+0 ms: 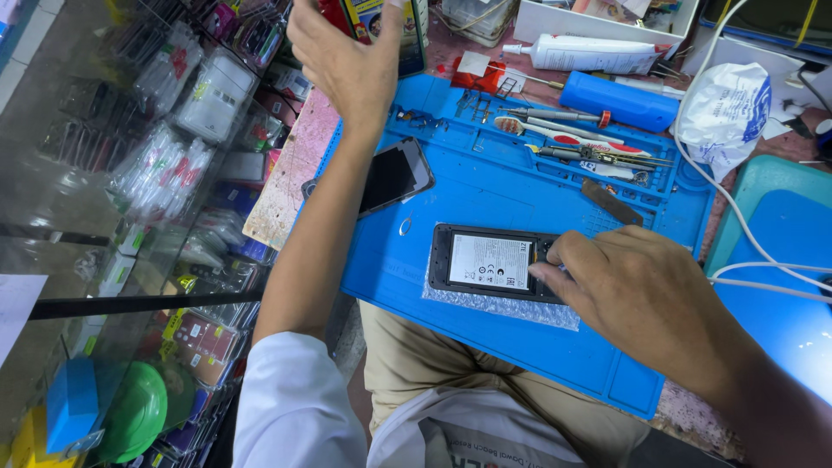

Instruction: The person is disassembling a mobile phone with a screwdriver and a tool on a blue mat. They remove several screws and lift an internal component while working over a cluttered desk with electronic parts.

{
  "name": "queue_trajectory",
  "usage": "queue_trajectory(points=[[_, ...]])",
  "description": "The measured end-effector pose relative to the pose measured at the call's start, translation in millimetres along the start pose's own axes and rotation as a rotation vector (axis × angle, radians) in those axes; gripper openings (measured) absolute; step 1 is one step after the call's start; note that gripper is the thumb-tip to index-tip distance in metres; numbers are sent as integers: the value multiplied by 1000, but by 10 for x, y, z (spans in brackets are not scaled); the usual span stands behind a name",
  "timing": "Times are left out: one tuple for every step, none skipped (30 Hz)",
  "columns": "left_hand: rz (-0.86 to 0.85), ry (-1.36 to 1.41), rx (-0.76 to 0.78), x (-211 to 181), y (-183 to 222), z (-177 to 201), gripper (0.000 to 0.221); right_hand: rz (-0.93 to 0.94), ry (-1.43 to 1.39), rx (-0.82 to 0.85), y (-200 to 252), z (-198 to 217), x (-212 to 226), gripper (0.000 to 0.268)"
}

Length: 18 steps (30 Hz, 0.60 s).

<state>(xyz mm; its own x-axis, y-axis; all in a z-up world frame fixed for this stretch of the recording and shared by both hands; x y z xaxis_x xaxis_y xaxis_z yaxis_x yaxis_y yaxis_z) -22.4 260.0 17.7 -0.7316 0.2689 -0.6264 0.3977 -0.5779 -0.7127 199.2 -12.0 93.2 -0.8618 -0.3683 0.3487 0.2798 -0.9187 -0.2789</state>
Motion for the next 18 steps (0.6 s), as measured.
queue_trajectory(points=[[-23,47,-15,-57,17,82,90,14,-26,-9,7,3,11,23],[-47,94,-31,-125,37,180,84,28,-51,-19,12,7,23,19],[-74,144,-46,-211,50,287,79,41,-75,-33,8,15,33,15],[-10,154,124,-253,131,325,61,54,-105,-35,5,20,42,17],[49,163,299,-310,294,413,44,64,-136,-37,10,26,55,20],[-264,436,289,-621,456,665,33,73,-166,-40,14,32,66,24],[-178,410,615,-702,753,759,35,66,-158,-18,16,16,67,23],[-221,579,830,-875,1005,963,26,59,-149,5,21,-2,69,22],[-357,688,1004,-1065,1227,1133,31,53,-141,29,29,-21,68,22],[-382,761,1105,-1188,1402,1272,36,53,-147,28,28,-27,61,21],[-404,836,1210,-1293,1573,1387,42,49,-152,28,30,-33,52,20],[-372,813,1212,-1325,1659,1426,35,45,-158,28,36,-38,49,19],[-344,792,1210,-1342,1726,1431,28,45,-158,35,40,-37,45,19],[-316,771,1208,-1337,1769,1415,21,45,-158,42,46,-32,45,19],[-364,728,1169,-1336,1797,1417,22,49,-160,54,56,-25,49,19],[-411,685,1129,-1332,1820,1420,23,38,-165,71,72,-13,47,20],[-460,643,1088,-1329,1834,1416,24,27,-168,84,86,6,41,22],[-489,634,1039,-1330,1840,1423,24,15,-172,98,99,12,41,24]])
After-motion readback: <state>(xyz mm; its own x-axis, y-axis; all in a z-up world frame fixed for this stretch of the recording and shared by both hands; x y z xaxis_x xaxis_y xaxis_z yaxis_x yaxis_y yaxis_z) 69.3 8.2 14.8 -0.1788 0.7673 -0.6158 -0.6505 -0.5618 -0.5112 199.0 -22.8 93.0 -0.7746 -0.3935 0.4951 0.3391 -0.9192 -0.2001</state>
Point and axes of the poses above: each hand's wrist, its own y-axis away from the middle knuckle, its own z-axis out of the back of the hand, x = y × z, the point moved 6 cm from there along -y, towards the middle knuckle, and after that the axes turned 9 degrees about -x, right-handed, at the moved point
